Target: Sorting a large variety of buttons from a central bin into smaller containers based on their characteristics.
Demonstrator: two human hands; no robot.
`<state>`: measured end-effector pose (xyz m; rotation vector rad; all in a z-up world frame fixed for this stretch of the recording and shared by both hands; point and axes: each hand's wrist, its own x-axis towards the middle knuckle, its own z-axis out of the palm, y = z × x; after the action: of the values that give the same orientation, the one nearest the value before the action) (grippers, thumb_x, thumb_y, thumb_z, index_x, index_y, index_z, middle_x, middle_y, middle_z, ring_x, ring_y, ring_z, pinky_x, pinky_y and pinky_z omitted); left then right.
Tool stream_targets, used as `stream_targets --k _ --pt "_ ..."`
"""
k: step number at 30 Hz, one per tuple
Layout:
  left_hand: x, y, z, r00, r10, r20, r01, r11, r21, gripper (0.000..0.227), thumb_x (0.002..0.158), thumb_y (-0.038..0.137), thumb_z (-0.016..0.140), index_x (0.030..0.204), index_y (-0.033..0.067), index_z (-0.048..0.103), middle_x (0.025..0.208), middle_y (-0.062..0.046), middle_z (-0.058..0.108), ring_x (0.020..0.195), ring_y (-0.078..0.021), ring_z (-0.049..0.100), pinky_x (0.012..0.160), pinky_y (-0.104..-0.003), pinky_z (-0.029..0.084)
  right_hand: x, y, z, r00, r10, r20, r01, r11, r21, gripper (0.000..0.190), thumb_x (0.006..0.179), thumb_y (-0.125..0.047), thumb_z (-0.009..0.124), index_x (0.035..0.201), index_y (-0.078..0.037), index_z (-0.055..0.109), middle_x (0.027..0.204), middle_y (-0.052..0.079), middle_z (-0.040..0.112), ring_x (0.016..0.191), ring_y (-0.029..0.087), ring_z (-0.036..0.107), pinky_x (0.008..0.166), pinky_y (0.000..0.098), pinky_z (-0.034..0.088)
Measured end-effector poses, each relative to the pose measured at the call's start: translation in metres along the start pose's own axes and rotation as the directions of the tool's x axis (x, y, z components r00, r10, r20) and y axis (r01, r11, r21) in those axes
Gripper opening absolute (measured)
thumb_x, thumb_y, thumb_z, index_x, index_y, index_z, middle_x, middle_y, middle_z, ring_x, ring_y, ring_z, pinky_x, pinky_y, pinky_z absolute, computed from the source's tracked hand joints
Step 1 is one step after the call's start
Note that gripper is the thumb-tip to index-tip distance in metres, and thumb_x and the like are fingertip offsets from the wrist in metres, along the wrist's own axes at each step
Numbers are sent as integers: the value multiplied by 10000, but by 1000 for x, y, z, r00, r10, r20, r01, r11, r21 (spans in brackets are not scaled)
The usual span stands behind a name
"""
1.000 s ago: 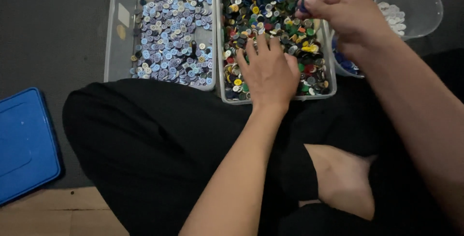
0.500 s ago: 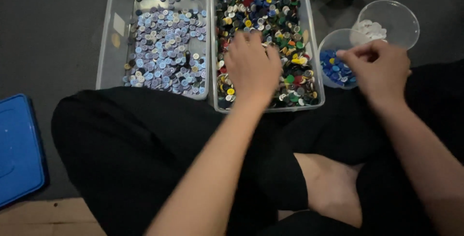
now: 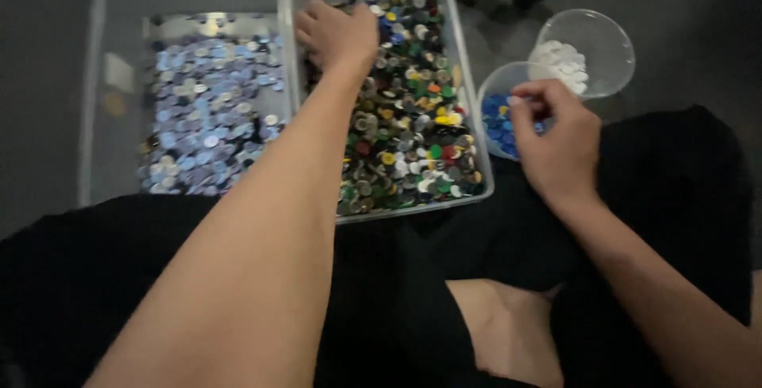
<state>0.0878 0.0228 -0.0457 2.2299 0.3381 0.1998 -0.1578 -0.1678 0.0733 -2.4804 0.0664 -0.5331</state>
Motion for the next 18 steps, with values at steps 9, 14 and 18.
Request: stream_targets --k 9,14,18 --pt "-3 5 -17 831 420 365 -279 883 -378 342 824 345 795 1122 192 726 931 -17 741 714 -120 692 645 -274 572 3 -10 -1 995 71 74 -75 996 40 116 995 -15 648 1096 7 701 874 91 695 720 142 612 636 273 493" --pt "-38 30 -60 719 240 652 -143 970 -198 478 794 481 697 1114 134 774 1020 2 711 895 -162 621 821 -304 502 1 -6 1 995 45 86 -49 998 47 122 996 -14 642 1097 25 698 873 111 702 697 158 615 623 278 492" --pt "-79 52 -111 636 -94 766 134 991 10 714 758 574 575 1280 107 711 1464 -153 603 1384 -346 548 1138 -502 462 -8 10 13 999 52 1 -52 998 -32 76 1034 -127 731 1101 -126 766 827 125 728 879 352 731 770 439 551"
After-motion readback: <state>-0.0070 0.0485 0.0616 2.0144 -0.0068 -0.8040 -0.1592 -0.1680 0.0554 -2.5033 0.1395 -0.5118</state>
